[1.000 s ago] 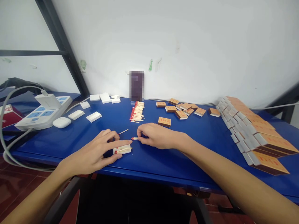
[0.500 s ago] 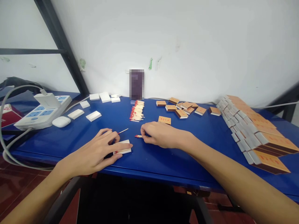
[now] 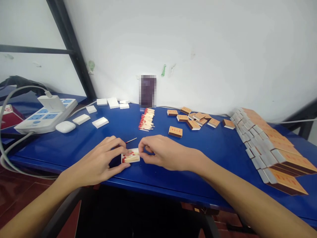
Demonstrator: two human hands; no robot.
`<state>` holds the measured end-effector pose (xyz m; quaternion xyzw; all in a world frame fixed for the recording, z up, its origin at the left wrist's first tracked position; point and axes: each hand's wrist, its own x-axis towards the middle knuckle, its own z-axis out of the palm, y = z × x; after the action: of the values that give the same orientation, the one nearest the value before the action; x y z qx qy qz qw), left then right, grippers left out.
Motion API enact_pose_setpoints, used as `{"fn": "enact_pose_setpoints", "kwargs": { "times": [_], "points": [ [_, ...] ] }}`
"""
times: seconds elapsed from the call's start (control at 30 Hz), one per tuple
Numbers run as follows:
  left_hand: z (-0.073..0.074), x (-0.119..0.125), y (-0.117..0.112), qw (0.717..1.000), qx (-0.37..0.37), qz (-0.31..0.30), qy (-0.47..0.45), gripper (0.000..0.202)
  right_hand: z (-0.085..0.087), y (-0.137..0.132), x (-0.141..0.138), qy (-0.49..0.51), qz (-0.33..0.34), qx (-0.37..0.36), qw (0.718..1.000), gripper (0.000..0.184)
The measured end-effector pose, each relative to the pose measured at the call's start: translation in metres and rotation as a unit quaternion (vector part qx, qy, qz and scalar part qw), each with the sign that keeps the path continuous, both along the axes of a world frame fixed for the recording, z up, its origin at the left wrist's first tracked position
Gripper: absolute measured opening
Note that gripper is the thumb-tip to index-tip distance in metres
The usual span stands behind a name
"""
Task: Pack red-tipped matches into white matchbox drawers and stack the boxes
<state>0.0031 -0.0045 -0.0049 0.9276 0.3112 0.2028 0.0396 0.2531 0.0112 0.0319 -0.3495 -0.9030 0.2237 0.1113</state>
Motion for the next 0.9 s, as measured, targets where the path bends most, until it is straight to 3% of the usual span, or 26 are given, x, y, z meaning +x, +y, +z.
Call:
{"fn": "enact_pose_setpoints", "kwargs": {
  "times": [0.17, 0.47, 0.7, 0.9],
  "points": [
    [-0.002, 0.000, 0.000, 1.000, 0.007, -0.009, -0.018, 0.017, -0.008, -0.011, -0.014, -0.021, 0.011, 0.055, 0.998, 0.005],
    [-0.006, -0.002, 0.002, 0.995, 0.054, -0.037, -0.069, 0.017, -0.012, -0.013, -0.026, -0.024, -0.021, 0.055, 0.998, 0.002],
    [-0.007, -0.002, 0.002, 0.995, 0.048, -0.037, -0.082, 0.017, -0.021, -0.011, -0.023, 0.045, -0.002, 0.098, 0.994, 0.014],
    [-0.004, -0.002, 0.002, 0.999, 0.009, -0.036, -0.032, 0.016, -0.033, 0.013, -0.015, 0.075, -0.042, 0.141, 0.986, 0.028]
  ]
}}
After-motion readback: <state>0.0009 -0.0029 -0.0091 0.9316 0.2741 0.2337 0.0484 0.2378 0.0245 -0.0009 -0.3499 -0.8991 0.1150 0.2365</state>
